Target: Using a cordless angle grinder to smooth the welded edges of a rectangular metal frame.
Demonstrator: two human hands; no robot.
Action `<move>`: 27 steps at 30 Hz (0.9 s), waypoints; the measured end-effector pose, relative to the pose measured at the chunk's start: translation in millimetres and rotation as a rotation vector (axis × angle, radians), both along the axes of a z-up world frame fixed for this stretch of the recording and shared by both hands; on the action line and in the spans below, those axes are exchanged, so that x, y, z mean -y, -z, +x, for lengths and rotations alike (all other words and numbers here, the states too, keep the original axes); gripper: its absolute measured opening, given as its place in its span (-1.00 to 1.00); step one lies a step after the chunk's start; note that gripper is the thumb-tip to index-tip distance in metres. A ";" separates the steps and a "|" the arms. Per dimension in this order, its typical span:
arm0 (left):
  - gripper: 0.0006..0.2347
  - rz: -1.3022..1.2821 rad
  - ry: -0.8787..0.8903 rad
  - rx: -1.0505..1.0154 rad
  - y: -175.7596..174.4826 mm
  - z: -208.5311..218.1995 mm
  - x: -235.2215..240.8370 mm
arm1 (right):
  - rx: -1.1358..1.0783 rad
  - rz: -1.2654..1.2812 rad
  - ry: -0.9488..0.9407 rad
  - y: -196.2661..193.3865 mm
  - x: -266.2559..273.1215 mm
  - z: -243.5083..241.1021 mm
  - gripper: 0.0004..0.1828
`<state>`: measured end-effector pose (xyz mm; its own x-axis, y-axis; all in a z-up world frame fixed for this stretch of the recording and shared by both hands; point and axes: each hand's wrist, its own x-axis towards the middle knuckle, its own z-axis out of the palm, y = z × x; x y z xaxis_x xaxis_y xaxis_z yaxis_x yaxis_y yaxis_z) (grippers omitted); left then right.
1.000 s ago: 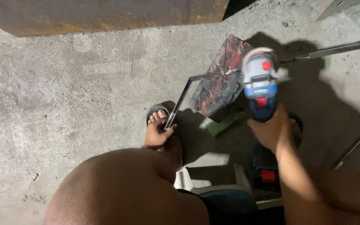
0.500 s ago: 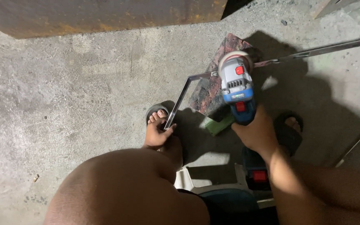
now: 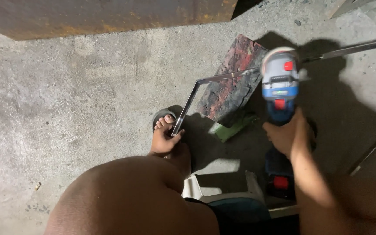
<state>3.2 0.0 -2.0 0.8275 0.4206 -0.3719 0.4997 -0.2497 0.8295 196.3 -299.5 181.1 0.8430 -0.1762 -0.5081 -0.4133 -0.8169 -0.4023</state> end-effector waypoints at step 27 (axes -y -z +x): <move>-0.79 -0.046 0.005 0.032 -10.7 1.1 -0.3 | -0.072 0.113 -0.138 -16.1 -47.1 -28.2 -0.43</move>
